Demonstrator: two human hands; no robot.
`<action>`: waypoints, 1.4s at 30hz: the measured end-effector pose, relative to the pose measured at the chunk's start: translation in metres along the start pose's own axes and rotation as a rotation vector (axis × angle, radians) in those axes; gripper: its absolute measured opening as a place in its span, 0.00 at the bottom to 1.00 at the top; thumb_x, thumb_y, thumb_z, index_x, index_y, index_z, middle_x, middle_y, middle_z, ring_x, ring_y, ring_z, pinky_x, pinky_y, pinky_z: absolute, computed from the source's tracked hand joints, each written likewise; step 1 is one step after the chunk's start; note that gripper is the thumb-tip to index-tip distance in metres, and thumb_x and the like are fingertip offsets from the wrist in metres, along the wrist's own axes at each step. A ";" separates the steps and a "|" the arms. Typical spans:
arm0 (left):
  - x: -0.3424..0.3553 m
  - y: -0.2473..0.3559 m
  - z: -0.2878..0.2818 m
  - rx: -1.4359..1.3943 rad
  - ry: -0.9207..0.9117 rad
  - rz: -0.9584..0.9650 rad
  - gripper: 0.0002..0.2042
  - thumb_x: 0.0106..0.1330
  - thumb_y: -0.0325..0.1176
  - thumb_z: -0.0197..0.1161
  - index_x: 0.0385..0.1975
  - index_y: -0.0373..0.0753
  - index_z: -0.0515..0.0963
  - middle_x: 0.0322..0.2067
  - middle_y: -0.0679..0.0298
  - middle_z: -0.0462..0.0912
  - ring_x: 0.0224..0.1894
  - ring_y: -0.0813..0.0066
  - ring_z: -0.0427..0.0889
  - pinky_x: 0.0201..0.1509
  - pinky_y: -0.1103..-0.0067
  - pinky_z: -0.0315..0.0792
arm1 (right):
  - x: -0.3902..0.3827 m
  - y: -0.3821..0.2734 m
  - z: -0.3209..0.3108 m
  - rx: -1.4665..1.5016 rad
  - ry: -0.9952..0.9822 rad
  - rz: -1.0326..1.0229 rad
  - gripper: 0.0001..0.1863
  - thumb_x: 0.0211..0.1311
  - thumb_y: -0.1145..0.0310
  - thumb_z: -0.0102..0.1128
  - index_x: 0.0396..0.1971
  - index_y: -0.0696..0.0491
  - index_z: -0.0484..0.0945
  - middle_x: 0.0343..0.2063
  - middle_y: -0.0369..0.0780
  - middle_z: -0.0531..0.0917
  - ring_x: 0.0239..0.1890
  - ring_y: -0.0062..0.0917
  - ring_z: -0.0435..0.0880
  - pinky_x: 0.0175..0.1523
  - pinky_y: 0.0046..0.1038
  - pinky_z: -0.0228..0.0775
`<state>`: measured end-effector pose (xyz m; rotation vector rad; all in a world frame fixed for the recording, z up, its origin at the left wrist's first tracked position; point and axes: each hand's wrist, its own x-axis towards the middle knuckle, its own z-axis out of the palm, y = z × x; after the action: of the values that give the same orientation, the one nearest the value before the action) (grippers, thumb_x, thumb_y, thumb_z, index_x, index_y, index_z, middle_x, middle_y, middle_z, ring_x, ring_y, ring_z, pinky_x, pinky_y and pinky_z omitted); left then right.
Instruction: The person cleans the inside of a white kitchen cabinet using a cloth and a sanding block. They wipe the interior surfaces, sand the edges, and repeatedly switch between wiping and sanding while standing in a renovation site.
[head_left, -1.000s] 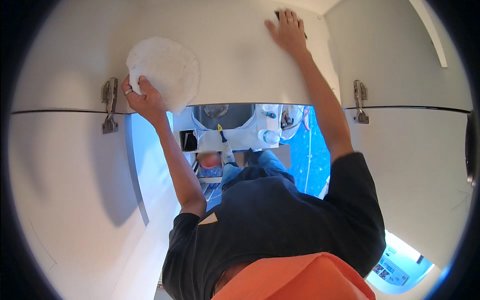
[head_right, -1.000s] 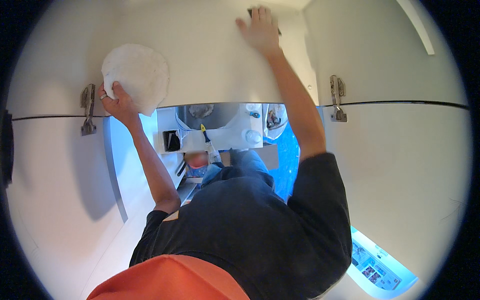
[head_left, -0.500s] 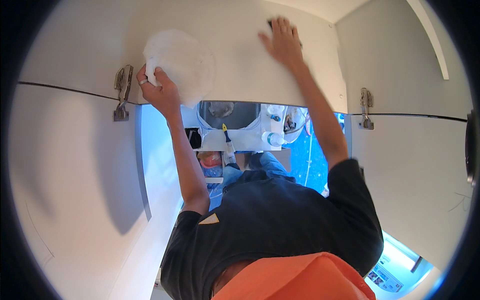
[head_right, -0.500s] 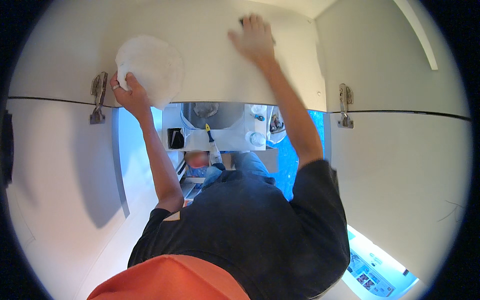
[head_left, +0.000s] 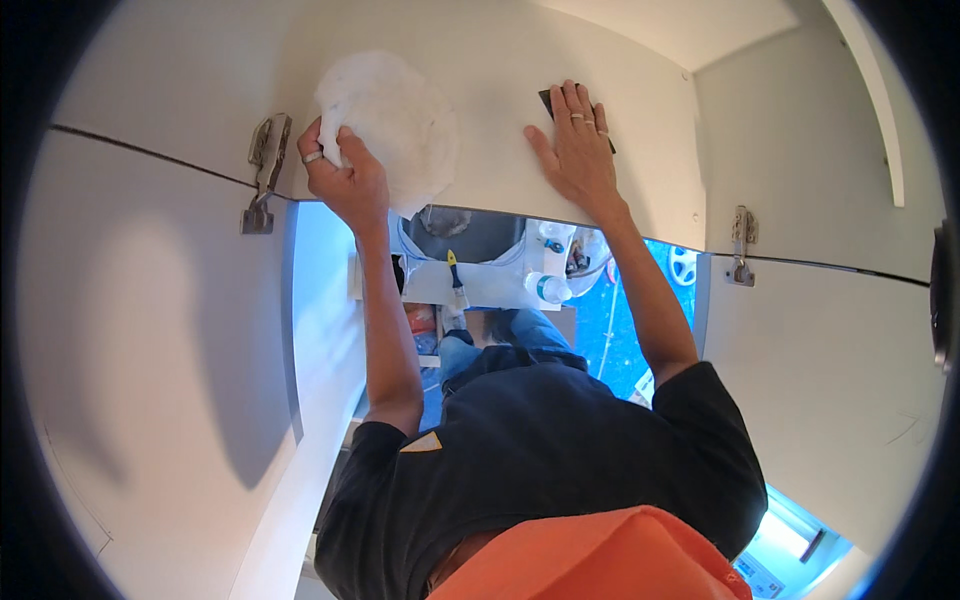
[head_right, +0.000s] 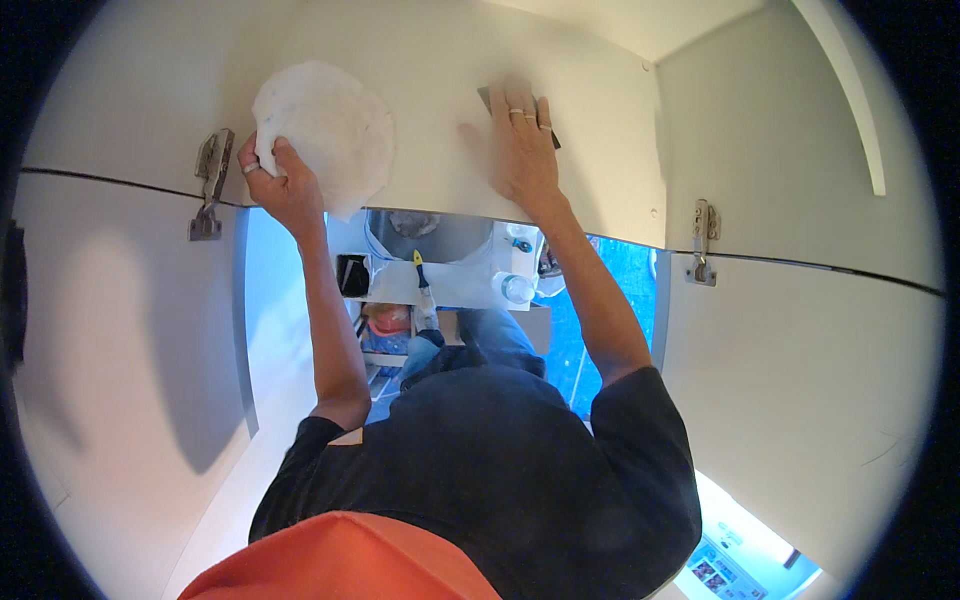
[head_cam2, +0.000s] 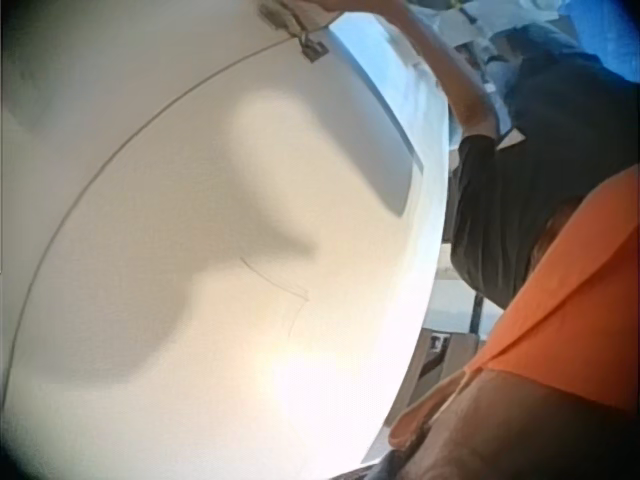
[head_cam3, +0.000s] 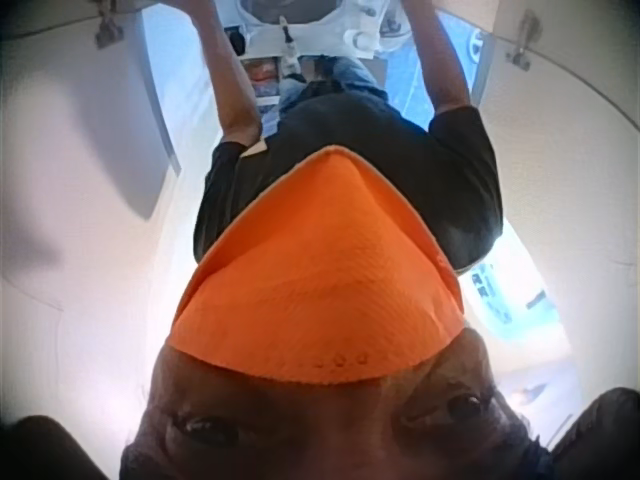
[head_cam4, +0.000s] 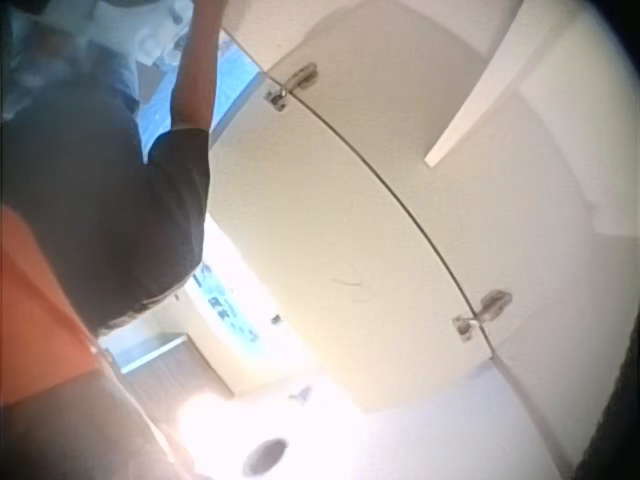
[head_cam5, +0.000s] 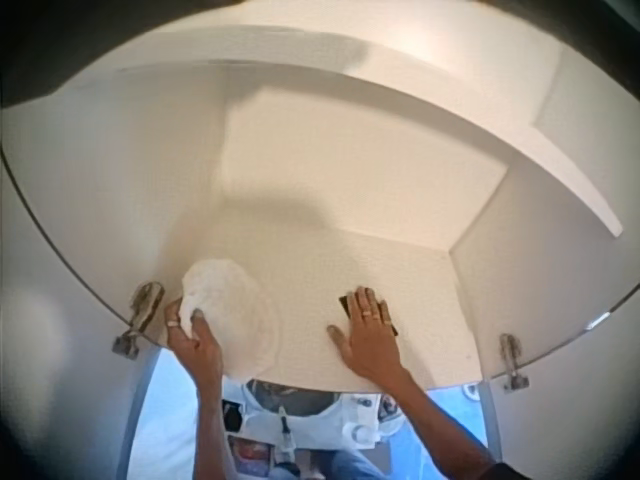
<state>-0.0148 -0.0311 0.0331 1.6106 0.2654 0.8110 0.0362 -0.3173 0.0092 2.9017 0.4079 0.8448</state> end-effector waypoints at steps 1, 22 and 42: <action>-0.001 -0.001 0.000 0.014 0.017 0.008 0.11 0.68 0.28 0.56 0.46 0.30 0.74 0.40 0.54 0.80 0.40 0.68 0.79 0.48 0.74 0.74 | 0.001 0.001 0.002 -0.003 -0.020 -0.008 0.37 0.66 0.43 0.54 0.60 0.62 0.69 0.65 0.54 0.69 0.68 0.44 0.65 0.68 0.45 0.57; 0.001 0.000 0.002 -0.009 0.020 0.055 0.11 0.67 0.28 0.56 0.47 0.31 0.75 0.40 0.53 0.82 0.41 0.65 0.81 0.47 0.72 0.75 | 0.006 -0.017 0.001 0.076 -0.041 0.004 0.34 0.67 0.44 0.52 0.58 0.60 0.72 0.61 0.52 0.73 0.67 0.41 0.67 0.69 0.47 0.55; -0.009 -0.006 0.002 0.022 0.126 0.105 0.10 0.67 0.26 0.58 0.46 0.31 0.75 0.37 0.55 0.81 0.36 0.73 0.79 0.42 0.78 0.74 | 0.119 0.009 0.041 0.372 -0.202 -0.364 0.30 0.72 0.51 0.49 0.65 0.56 0.67 0.67 0.48 0.69 0.72 0.39 0.61 0.77 0.38 0.45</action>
<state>-0.0183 -0.0363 0.0246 1.6071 0.2821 0.9948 0.1571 -0.2935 0.0373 3.0402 1.1342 0.4548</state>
